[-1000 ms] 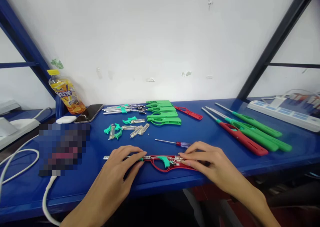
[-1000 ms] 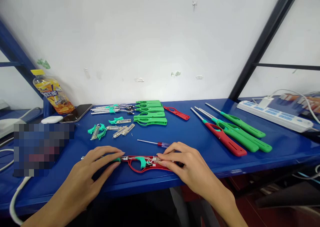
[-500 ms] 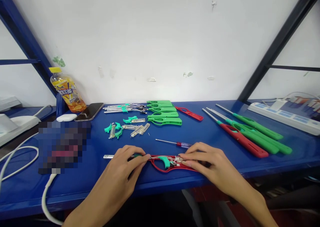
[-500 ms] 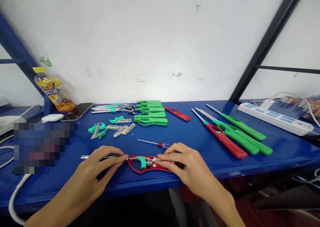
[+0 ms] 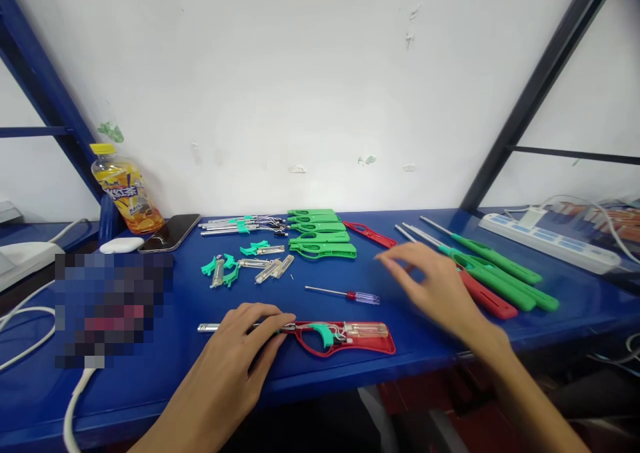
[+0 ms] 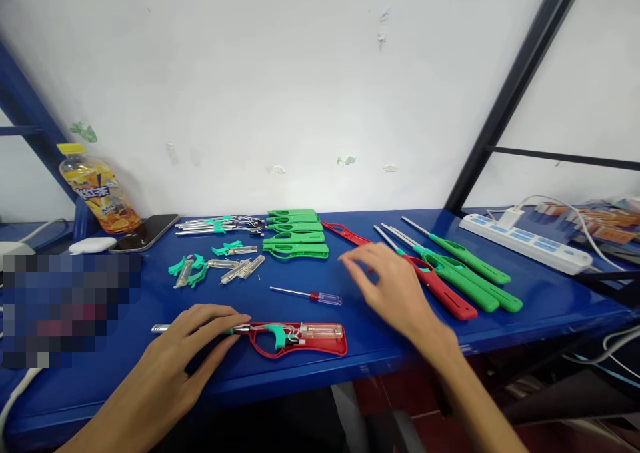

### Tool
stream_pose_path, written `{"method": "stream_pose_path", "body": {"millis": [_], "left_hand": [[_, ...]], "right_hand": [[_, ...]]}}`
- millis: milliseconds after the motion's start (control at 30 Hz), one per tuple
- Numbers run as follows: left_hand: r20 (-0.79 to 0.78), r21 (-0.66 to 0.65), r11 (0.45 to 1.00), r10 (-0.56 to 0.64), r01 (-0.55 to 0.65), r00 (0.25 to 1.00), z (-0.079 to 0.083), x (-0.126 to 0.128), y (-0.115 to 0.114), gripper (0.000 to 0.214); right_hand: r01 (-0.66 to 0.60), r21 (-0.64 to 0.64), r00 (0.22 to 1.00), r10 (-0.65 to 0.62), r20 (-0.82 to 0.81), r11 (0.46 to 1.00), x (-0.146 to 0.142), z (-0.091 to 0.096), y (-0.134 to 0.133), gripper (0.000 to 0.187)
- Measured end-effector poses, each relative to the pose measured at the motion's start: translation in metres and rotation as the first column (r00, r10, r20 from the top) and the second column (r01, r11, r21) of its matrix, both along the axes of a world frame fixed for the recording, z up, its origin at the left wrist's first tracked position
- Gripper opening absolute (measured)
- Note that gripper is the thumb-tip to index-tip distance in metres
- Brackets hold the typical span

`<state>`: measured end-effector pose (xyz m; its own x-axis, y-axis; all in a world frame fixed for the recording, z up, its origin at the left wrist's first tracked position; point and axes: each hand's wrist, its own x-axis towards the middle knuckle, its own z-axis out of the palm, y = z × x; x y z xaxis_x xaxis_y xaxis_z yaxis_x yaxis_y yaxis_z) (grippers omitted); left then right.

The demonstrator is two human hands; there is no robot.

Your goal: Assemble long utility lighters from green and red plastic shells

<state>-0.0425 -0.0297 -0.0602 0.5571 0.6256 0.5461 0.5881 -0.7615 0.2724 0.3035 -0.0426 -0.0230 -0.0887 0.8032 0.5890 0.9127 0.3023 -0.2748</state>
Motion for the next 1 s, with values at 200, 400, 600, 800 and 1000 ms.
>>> {"method": "stream_pose_path", "body": {"millis": [200, 400, 600, 800, 1000], "left_hand": [[-0.029, -0.008, 0.999, 0.03, -0.031, 0.999, -0.007, -0.003, 0.001, 0.03], [-0.015, -0.004, 0.999, 0.045, -0.045, 0.999, -0.005, -0.002, -0.003, 0.031], [0.018, 0.024, 0.998, 0.061, -0.061, 0.998, -0.006, -0.002, -0.004, 0.028], [0.005, -0.015, 0.995, 0.097, -0.097, 0.995, -0.002, -0.004, -0.008, 0.033], [-0.006, -0.022, 0.992, 0.123, -0.123, 0.992, 0.004, -0.001, -0.01, 0.038]], "right_hand": [[0.276, -0.274, 0.88, -0.127, 0.458, 0.921, 0.043, 0.011, 0.083, 0.039], [0.44, -0.268, 0.802, -0.242, 0.546, 0.857, 0.054, 0.002, 0.068, 0.021], [0.402, -0.118, 0.889, -0.356, 0.289, 0.908, 0.042, 0.028, -0.008, 0.036], [0.052, -0.14, 0.988, -0.072, -0.138, 0.989, -0.017, 0.034, -0.061, 0.033], [-0.049, -0.287, 0.98, -0.009, -0.197, 0.957, -0.041, 0.015, -0.062, 0.022]]}}
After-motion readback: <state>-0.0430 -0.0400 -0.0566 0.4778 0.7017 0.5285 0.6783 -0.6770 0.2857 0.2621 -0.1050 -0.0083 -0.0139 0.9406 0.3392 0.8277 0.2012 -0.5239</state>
